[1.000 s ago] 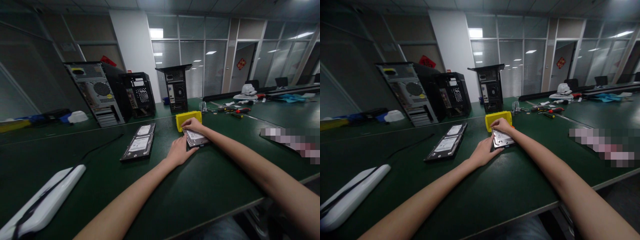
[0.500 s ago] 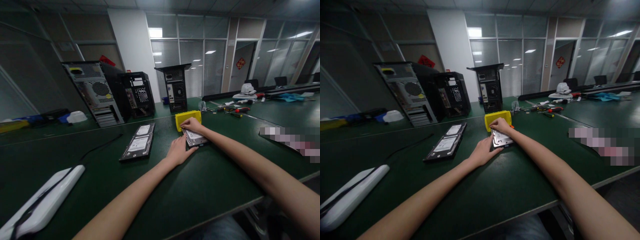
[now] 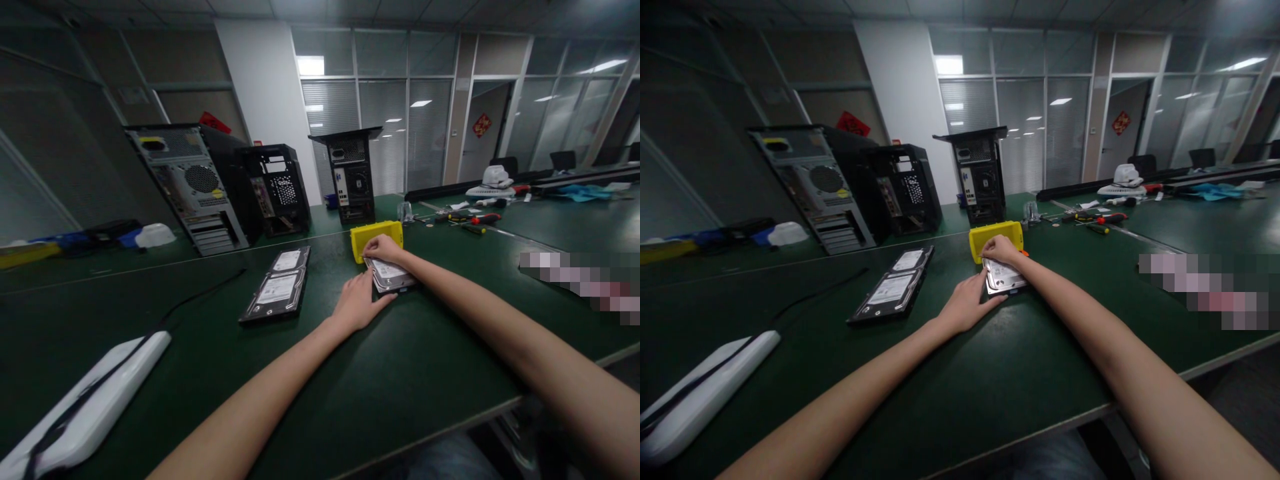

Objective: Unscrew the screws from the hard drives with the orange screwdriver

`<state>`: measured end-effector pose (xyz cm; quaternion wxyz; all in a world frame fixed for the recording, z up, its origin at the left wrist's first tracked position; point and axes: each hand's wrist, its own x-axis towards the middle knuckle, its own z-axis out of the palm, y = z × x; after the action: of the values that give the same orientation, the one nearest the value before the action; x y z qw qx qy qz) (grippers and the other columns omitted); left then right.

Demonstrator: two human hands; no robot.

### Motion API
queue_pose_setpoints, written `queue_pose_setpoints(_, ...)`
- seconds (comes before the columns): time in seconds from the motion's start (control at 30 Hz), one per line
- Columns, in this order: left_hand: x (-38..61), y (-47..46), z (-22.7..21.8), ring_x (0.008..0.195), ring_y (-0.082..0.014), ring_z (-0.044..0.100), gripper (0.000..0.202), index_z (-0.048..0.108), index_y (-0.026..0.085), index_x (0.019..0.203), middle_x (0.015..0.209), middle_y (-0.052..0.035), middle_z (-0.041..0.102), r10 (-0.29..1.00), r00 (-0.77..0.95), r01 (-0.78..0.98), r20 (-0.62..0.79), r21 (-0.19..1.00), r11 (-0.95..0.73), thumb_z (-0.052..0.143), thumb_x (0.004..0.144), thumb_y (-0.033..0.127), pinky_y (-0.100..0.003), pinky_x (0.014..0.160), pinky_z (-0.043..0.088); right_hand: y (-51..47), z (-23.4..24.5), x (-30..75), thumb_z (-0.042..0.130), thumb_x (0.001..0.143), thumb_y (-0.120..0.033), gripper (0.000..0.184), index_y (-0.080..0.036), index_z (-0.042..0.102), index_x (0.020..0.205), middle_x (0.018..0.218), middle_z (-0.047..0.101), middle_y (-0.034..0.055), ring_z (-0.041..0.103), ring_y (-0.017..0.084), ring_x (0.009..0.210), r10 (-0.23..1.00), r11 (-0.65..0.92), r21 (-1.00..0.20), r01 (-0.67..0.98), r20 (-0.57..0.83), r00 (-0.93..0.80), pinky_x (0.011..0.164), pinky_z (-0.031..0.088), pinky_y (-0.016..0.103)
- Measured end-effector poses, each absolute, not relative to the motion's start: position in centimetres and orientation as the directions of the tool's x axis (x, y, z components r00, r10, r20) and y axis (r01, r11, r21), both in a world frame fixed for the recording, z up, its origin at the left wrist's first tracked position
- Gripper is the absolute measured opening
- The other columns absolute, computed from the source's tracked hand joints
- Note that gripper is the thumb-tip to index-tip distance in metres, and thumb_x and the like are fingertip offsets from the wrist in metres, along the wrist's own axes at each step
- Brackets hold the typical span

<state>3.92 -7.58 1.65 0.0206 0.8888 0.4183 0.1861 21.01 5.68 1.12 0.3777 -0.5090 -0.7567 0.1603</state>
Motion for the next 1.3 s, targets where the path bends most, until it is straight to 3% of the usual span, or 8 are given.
queue_pose_setpoints(0.7, 3.9, -7.7, 1.5, 0.124, -0.0306, 0.049, 0.076, 0.036, 0.011, 0.136, 0.135, -0.0181, 0.051, 0.749, 0.584, 0.735, 0.313, 0.189, -0.651, 0.041, 0.084, 0.066, -0.044, 0.105, 0.036, 5.1, 1.0, 21.7, 0.058, 0.084, -0.024, 0.03, -0.013, 0.071, 0.109, 0.108, 0.07, 0.008, 0.067, 0.018, 0.098, 0.844, 0.536, -0.623, 0.57, 0.398, -0.359, 0.09, 0.049, 0.026)
queue_pose_setpoints(1.0, 4.0, -8.0, 2.0, 0.123, -0.0307, 0.049, 0.07, 0.04, 0.014, 0.133, 0.134, -0.0165, 0.053, 0.756, 0.58, 0.737, 0.303, 0.2, -0.645, 0.044, 0.084, 0.063, -0.043, 0.104, 0.037, 4.7, 1.3, 21.5, 0.062, 0.082, -0.022, 0.026, -0.013, 0.072, 0.104, 0.104, 0.072, 0.0073, 0.068, 0.017, 0.094, 0.84, 0.543, -0.649, 0.533, 0.423, -0.34, 0.088, 0.05, 0.025)
queue_pose_setpoints(1.3, 3.9, -7.7, 1.7, 0.124, -0.0314, 0.049, 0.075, 0.036, 0.01, 0.137, 0.136, -0.0188, 0.05, 0.755, 0.58, 0.743, 0.305, 0.181, -0.644, 0.042, 0.084, 0.064, -0.043, 0.103, 0.037, 3.1, 2.0, 20.9, 0.053, 0.087, -0.018, 0.029, -0.015, 0.071, 0.11, 0.111, 0.07, 0.0067, 0.065, 0.019, 0.106, 0.767, 0.613, -0.387, 0.689, 0.501, -0.401, 0.094, 0.046, 0.024)
